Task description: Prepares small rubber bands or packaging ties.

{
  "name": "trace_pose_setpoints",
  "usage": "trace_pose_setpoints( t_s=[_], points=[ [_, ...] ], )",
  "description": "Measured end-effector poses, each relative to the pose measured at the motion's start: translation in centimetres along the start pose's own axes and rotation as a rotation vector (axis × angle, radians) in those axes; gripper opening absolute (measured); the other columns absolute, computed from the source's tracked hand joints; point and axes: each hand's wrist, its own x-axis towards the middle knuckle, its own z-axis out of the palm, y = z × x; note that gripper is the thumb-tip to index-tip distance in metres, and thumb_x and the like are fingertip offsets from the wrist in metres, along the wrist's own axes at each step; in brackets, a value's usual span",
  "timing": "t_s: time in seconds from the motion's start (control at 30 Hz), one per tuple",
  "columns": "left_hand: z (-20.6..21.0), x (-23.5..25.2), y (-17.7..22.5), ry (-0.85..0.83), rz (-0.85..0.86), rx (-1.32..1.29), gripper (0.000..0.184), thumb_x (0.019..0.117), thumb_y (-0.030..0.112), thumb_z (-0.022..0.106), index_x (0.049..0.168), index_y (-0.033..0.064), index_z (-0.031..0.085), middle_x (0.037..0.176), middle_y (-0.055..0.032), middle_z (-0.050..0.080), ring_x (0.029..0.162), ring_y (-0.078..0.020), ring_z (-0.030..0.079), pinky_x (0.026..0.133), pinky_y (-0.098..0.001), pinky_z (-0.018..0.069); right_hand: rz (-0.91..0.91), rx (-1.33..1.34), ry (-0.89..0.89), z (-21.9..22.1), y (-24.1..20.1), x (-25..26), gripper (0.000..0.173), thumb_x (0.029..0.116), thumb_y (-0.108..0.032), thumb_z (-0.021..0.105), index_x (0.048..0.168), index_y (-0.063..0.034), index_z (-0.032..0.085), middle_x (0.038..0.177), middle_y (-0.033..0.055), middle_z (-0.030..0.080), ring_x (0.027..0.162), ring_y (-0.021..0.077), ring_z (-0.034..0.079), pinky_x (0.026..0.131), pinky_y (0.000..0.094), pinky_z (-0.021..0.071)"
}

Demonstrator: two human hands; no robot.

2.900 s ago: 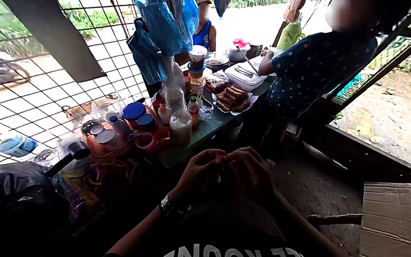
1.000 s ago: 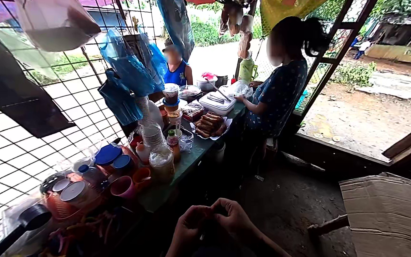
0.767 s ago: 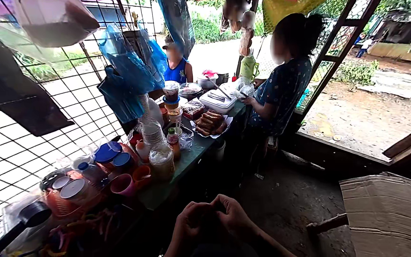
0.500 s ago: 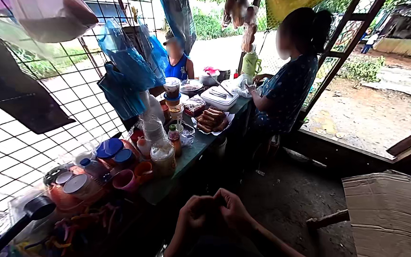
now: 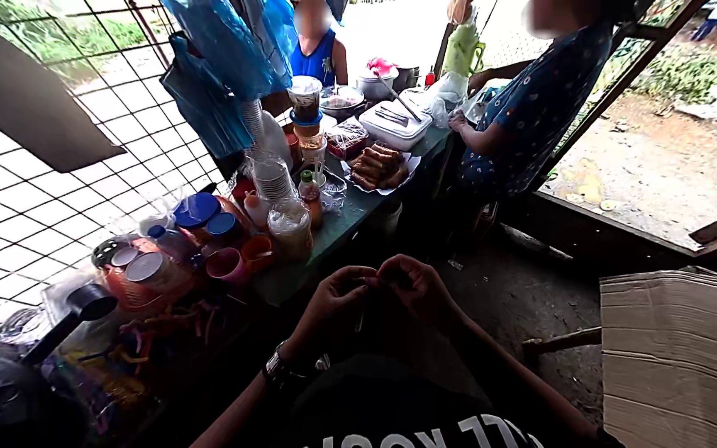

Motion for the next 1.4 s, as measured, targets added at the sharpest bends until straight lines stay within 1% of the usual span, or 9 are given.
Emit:
trace_pose_setpoints(
  t_s=[0.2,0.43,0.63,1.0,1.07,1.13,1.2,1.27,1.4],
  points=[
    [-0.3,0.0,-0.8,0.039,-0.011,0.064,0.014,0.0943,0.002,0.065,0.108,0.0037,0.064,0.086,-0.0039,0.071,0.064,-0.0051,0.064,0.056,-0.0177,0.0518,-0.12,-0.113,-0.05,-0.3,0.8,-0.2,0.013,0.0935,-0.009,0.071,0.097,0.0037,0.072,0.091,0.0078,0.071,0.082,0.0027,0.065,0.076,0.0156,0.0546],
    [-0.5,-0.4,-1.8,0.079,-0.034,0.081,0.005,0.0914,0.001,0.067,0.095,0.0051,0.067,0.077,-0.0019,0.07,0.057,-0.0033,0.061,0.051,-0.0166,0.0496,-0.116,-0.101,-0.067,0.2,1.7,-0.7,0.013,0.091,-0.008,0.072,0.095,0.0044,0.071,0.088,0.0089,0.07,0.079,0.004,0.066,0.073,0.0162,0.055],
    [-0.7,-0.5,-1.7,0.096,-0.062,0.154,0.006,0.0915,0.0,0.067,0.095,0.0045,0.068,0.078,-0.0005,0.071,0.063,-0.0048,0.065,0.057,-0.0188,0.0532,-0.137,-0.113,-0.135,0.2,2.5,-0.7,0.014,0.0929,-0.009,0.072,0.098,0.0041,0.073,0.097,0.0111,0.072,0.087,0.0059,0.068,0.08,0.0174,0.0557],
    [-1.5,0.3,-1.6,-0.11,-0.061,0.421,0.01,0.092,0.006,0.068,0.102,0.0056,0.069,0.086,0.0018,0.072,0.076,-0.0072,0.069,0.075,-0.0264,0.0594,-0.039,-0.157,-0.231,-0.5,2.2,-1.6,0.013,0.0937,-0.006,0.068,0.095,0.0063,0.068,0.092,0.0133,0.069,0.081,0.0081,0.065,0.076,0.0183,0.0533],
    [-1.2,0.5,-2.0,-0.087,-0.015,0.334,0.012,0.0931,0.006,0.067,0.105,0.006,0.069,0.089,0.0016,0.072,0.077,-0.0078,0.069,0.075,-0.0267,0.0598,0.021,-0.142,-0.164,-0.7,2.1,-1.9,0.01,0.0915,-0.003,0.068,0.094,0.007,0.067,0.092,0.0133,0.069,0.081,0.0079,0.064,0.075,0.0186,0.0529],
    [-1.4,0.5,-3.1,-0.05,0.069,0.025,0.015,0.0972,0.01,0.064,0.112,0.0079,0.066,0.097,-0.0027,0.074,0.084,-0.0116,0.072,0.08,-0.0284,0.0602,0.102,-0.056,-0.039,-1.0,2.1,-2.0,0.008,0.0915,-0.003,0.068,0.094,0.0044,0.065,0.093,0.0073,0.069,0.08,0.0022,0.063,0.073,0.016,0.0532],
    [-1.3,0.9,-4.3,-0.015,0.076,-0.377,0.027,0.0982,0.028,0.068,0.119,0.0116,0.068,0.108,-0.0102,0.075,0.095,-0.019,0.074,0.089,-0.0334,0.0602,0.157,0.112,0.133,-1.4,2.3,-1.6,0.002,0.0931,-0.001,0.064,0.093,-0.0003,0.062,0.093,0.0021,0.07,0.078,0.0026,0.066,0.073,0.0198,0.0569],
    [-0.3,1.2,-4.9,0.016,0.006,-0.558,0.035,0.0945,0.038,0.071,0.121,0.0153,0.067,0.113,-0.0103,0.074,0.1,-0.0213,0.073,0.092,-0.0359,0.0593,0.233,0.282,0.276,-1.6,2.2,-0.8,0.004,0.0967,-0.003,0.06,0.093,-0.0028,0.061,0.088,0.0024,0.071,0.075,0.0073,0.067,0.072,0.0252,0.0585],
    [2.7,2.8,-3.7,0.039,0.151,-0.366,0.029,0.0939,0.011,0.071,0.122,0.0113,0.064,0.111,-0.0064,0.073,0.095,-0.0153,0.071,0.087,-0.0323,0.0592,0.187,0.189,0.239,-2.0,0.4,1.0,0.005,0.097,-0.003,0.062,0.1,-0.0008,0.065,0.084,0.0001,0.069,0.073,0.0047,0.067,0.071,0.0216,0.0584]
  ],
)
